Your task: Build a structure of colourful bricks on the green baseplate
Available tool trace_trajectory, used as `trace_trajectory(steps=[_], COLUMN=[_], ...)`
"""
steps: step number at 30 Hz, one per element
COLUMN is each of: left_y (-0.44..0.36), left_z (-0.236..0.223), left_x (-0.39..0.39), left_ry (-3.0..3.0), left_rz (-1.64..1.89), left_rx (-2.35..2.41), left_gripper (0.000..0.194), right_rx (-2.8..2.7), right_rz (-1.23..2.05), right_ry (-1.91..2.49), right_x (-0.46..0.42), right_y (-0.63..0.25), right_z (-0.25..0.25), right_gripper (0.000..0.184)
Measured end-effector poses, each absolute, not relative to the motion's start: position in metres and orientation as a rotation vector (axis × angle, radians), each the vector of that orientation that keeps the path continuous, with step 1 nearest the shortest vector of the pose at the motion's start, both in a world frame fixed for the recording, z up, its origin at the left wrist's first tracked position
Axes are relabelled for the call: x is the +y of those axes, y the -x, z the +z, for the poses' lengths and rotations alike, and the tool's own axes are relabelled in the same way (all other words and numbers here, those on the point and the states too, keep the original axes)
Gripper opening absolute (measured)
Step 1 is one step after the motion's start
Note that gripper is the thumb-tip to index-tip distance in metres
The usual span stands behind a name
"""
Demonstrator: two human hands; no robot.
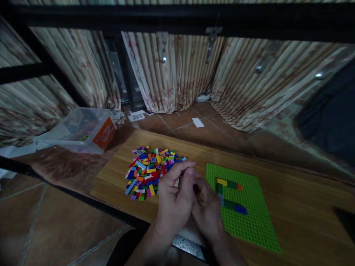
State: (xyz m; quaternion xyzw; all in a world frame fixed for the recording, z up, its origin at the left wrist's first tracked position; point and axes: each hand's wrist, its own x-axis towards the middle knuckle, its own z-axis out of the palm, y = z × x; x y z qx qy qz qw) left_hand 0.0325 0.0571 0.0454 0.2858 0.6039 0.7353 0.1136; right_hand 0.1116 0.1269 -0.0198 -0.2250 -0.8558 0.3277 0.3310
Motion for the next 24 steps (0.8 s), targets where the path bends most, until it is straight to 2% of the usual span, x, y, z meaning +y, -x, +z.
trace_trajectory(steps=[3,8,13,18,24], left_y=[-0.03,-0.043,-0.069,-0.079,-0.074], left_z=[0.034,0.017,0.001,-0.012,-0.013], left_x=[0.068,0.08,0.084,0.088,0.094], left_ry=[-0.688,-0.79,-0.981,-1.311,-1.403], left_rz=[2.04,1.757,1.412,1.253,1.191], left_rx=[1.699,1.729,1.899,1.956,2.036], left_gripper=[0.017,0.017,0.022,0.023,0.021], right_rx=[-2.044,-1.889,-2.129,-2.393,-2.449], right_rz=[0.928,0.908,0.581,0.208,0.14], right_ry=[0.792,1.118,1.298,1.439,1.344], right_x=[0.159,0.213,0.245,0.246,0.231], right_y=[-0.132,-0.175,-0.215,-0.225,-0.215], right_z=[-0.014,-0.017,-0.018,-0.021,-0.026], right_gripper=[0.025,0.039,0.038,0.033,0.028])
